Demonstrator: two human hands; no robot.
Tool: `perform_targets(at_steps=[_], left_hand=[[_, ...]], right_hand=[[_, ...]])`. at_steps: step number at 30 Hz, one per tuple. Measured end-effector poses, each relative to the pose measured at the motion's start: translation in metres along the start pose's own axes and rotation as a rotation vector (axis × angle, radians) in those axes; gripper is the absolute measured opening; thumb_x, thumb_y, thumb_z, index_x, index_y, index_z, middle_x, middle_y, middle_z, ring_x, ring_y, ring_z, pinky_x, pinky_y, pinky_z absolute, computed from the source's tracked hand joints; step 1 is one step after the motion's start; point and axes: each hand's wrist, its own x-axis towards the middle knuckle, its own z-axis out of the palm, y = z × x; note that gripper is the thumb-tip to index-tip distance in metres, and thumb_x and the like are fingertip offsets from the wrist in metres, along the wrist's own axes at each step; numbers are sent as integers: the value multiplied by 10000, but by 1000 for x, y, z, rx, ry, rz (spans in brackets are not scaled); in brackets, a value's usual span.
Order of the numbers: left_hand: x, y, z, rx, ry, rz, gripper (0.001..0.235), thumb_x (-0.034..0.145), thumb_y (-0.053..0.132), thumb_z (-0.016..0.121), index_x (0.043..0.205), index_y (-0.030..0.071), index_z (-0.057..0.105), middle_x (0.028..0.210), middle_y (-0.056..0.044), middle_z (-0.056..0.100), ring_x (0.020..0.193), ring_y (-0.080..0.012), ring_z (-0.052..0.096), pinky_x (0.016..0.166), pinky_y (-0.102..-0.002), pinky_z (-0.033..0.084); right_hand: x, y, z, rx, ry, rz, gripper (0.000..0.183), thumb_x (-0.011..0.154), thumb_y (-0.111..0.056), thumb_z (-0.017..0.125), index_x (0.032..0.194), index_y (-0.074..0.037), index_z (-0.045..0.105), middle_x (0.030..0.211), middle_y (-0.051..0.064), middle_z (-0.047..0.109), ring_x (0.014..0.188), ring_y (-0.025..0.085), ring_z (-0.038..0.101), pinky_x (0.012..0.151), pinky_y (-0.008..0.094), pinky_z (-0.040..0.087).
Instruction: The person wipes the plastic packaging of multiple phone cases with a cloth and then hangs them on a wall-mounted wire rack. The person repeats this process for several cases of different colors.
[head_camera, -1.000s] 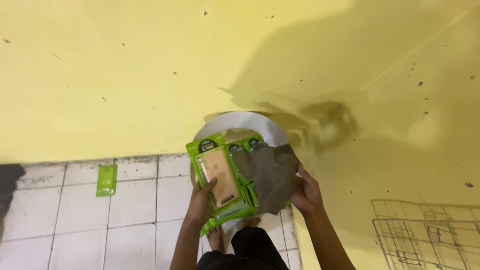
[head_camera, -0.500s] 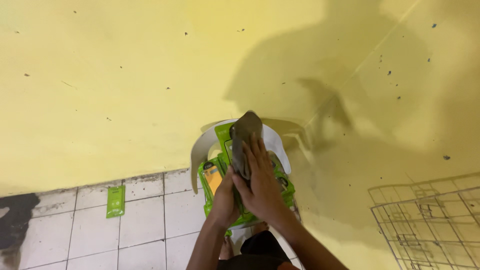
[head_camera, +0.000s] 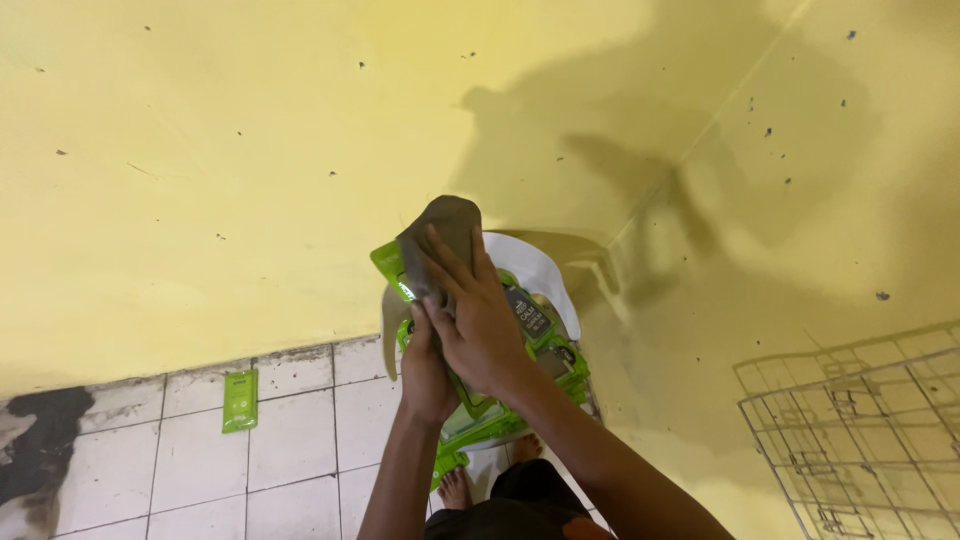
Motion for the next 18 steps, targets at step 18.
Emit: perform_targets(at_steps=[18], left_hand=[[37, 34, -39, -215, 243, 141, 650, 1062, 515, 284, 1508, 58, 406, 1443, -151, 541, 1284, -305, 579, 1081, -459, 507]], right_hand=[[-111, 47, 23, 364, -59, 383, 407, 1046, -202, 510, 1397, -10, 583, 1436, 237, 580, 1335, 406, 517, 1115, 474, 453]])
